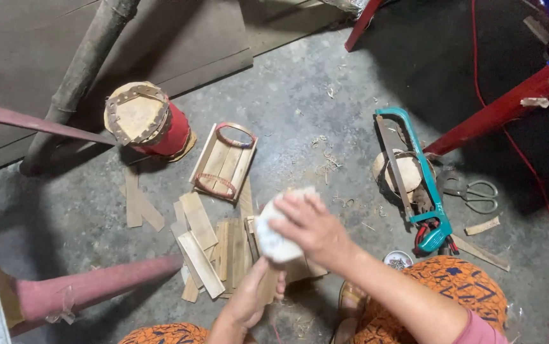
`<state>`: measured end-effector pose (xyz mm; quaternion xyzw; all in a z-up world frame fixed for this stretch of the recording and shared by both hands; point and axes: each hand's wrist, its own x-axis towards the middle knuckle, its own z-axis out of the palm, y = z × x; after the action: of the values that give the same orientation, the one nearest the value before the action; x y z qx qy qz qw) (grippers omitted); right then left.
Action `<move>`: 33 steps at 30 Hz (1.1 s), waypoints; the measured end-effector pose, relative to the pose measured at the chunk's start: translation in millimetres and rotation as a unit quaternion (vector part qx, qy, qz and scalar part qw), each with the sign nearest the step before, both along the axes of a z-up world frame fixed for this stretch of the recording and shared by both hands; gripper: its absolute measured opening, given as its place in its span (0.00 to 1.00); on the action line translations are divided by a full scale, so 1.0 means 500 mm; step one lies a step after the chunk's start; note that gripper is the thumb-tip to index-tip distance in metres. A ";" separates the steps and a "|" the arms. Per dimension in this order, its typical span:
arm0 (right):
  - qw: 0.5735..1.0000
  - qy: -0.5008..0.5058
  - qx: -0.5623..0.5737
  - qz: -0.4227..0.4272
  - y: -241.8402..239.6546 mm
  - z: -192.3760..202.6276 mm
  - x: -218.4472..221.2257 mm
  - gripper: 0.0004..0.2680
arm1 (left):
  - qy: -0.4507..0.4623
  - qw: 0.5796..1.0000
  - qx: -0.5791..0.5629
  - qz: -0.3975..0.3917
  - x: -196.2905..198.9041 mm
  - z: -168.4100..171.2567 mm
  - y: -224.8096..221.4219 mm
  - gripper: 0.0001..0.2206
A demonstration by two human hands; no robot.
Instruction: A person is sanding small wooden planks and components of a wooden basket using sandpaper on a workshop floor.
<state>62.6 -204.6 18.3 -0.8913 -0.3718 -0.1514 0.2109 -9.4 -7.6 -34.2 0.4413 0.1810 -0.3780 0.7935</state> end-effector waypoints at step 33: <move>0.777 0.591 0.122 -0.181 0.065 0.119 -0.031 0.24 | -0.009 0.960 0.166 0.225 0.043 0.097 0.001 0.18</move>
<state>47.0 -172.3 77.7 -0.8233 0.0153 0.3250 0.4652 11.9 -7.1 14.1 0.5184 0.3289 -0.1504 0.7749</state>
